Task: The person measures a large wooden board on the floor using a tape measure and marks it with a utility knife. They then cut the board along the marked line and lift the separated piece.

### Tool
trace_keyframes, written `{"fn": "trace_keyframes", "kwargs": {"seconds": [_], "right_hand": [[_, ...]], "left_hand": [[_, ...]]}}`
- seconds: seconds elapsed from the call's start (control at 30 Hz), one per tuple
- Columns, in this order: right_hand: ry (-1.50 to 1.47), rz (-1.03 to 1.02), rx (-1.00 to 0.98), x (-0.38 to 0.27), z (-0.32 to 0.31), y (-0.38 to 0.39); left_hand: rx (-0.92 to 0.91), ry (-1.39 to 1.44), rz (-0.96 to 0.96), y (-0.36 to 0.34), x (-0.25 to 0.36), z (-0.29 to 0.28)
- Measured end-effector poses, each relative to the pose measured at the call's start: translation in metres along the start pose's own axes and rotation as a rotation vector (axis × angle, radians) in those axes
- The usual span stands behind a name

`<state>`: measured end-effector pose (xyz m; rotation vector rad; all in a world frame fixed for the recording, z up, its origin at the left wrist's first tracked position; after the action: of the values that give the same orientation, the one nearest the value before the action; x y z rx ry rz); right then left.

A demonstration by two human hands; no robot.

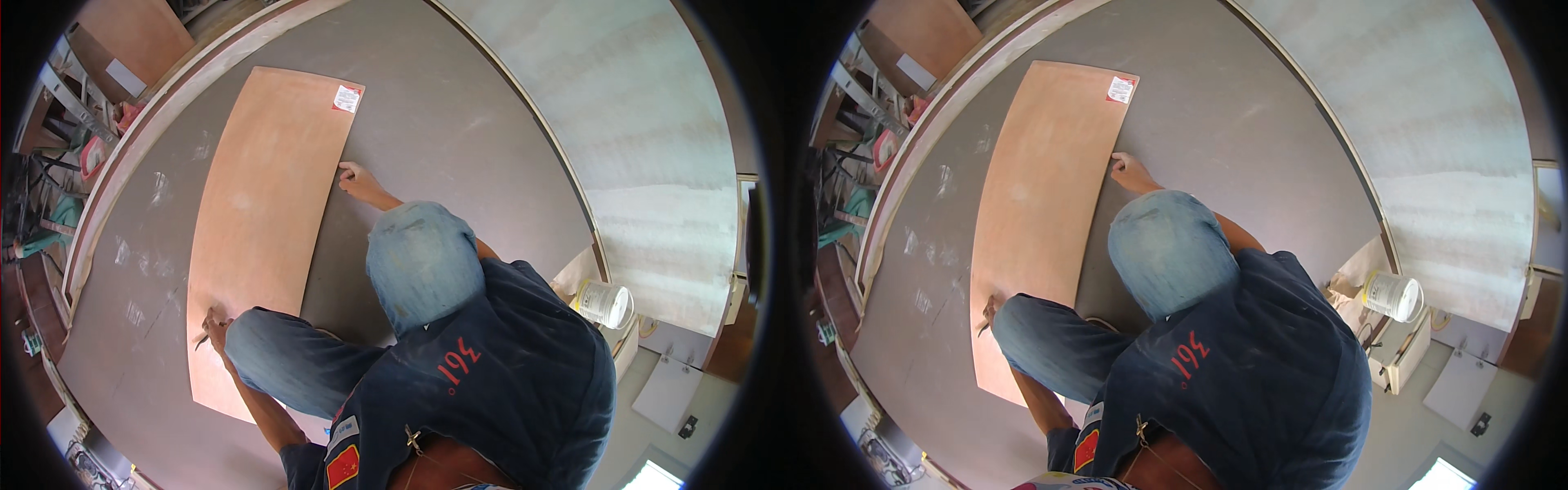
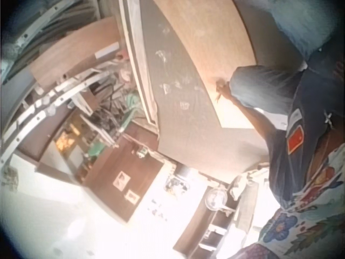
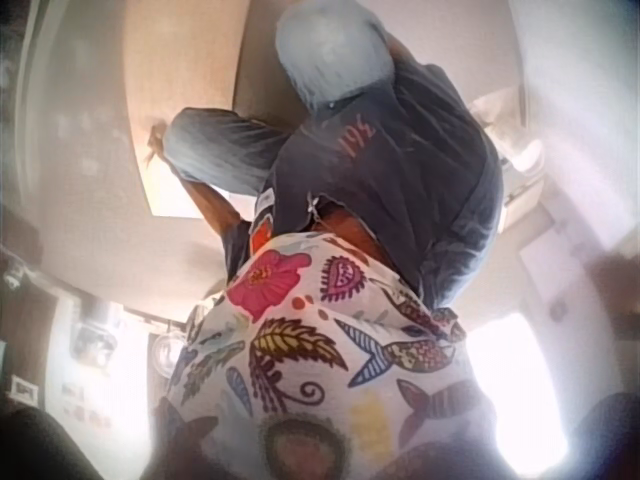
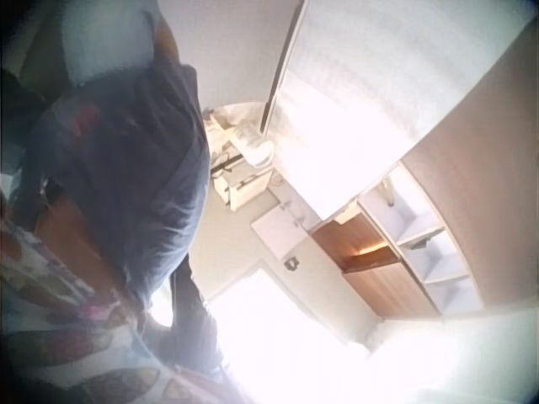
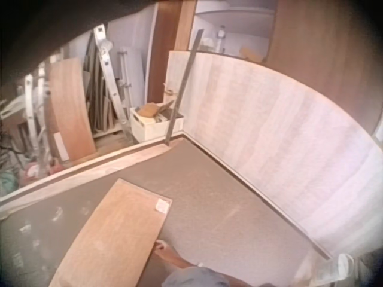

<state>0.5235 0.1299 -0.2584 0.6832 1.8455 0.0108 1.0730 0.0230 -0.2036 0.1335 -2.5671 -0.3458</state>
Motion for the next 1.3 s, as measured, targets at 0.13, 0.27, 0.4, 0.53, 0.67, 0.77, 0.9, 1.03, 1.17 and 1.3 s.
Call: {"fn": "trace_keyframes", "kwargs": {"seconds": [0.13, 0.27, 0.4, 0.53, 0.67, 0.77, 0.9, 1.03, 1.17, 1.3], "right_hand": [[0.033, -0.017, 0.013, 0.002, -0.002, -0.002], [0.005, -0.006, 0.016, 0.006, -0.006, 0.001], [-0.029, 0.045, -0.036, 0.004, -0.01, 0.008], [-0.167, 0.085, -0.288, -0.002, 0.034, -0.018], [0.201, -0.012, -0.05, -0.001, -0.038, -0.042], [0.325, -0.221, 0.204, -0.067, -0.104, -0.08], [0.371, -0.432, -0.029, -0.248, -0.034, -0.076], [0.448, -0.823, -0.212, -0.355, 0.011, -0.056], [0.476, -0.798, -0.264, -0.378, 0.006, -0.062], [0.578, -0.953, -0.32, -0.382, 0.075, -0.013]], "left_hand": [[-0.005, 0.013, 0.003, 0.003, 0.002, 0.0], [-0.014, 0.034, 0.015, 0.001, 0.003, 0.003], [-0.014, 0.108, 0.055, -0.007, -0.013, 0.005], [0.04, 0.301, 0.182, -0.017, -0.063, -0.016], [-0.135, 0.256, 0.109, -0.003, 0.106, -0.037], [-0.216, 0.263, 0.364, -0.006, 0.218, -0.049], [-0.424, 0.069, 0.465, 0.02, 0.297, -0.071], [-0.587, -0.131, 0.793, 0.053, 0.374, -0.023], [-0.774, -0.36, 0.892, 0.112, 0.447, 0.046], [-0.931, -0.673, 0.869, 0.137, 0.404, 0.075]]}}
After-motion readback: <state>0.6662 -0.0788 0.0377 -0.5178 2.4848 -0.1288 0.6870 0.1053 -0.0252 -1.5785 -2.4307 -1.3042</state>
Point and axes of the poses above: each hand's wrist, its own y-axis away from the middle knuckle, its own z-axis out of the palm, x = y × z, the point moved 10 cm from there along -y, towards the middle knuckle, and after that the axes turned 11 degrees about y, right-handed, at the moved point
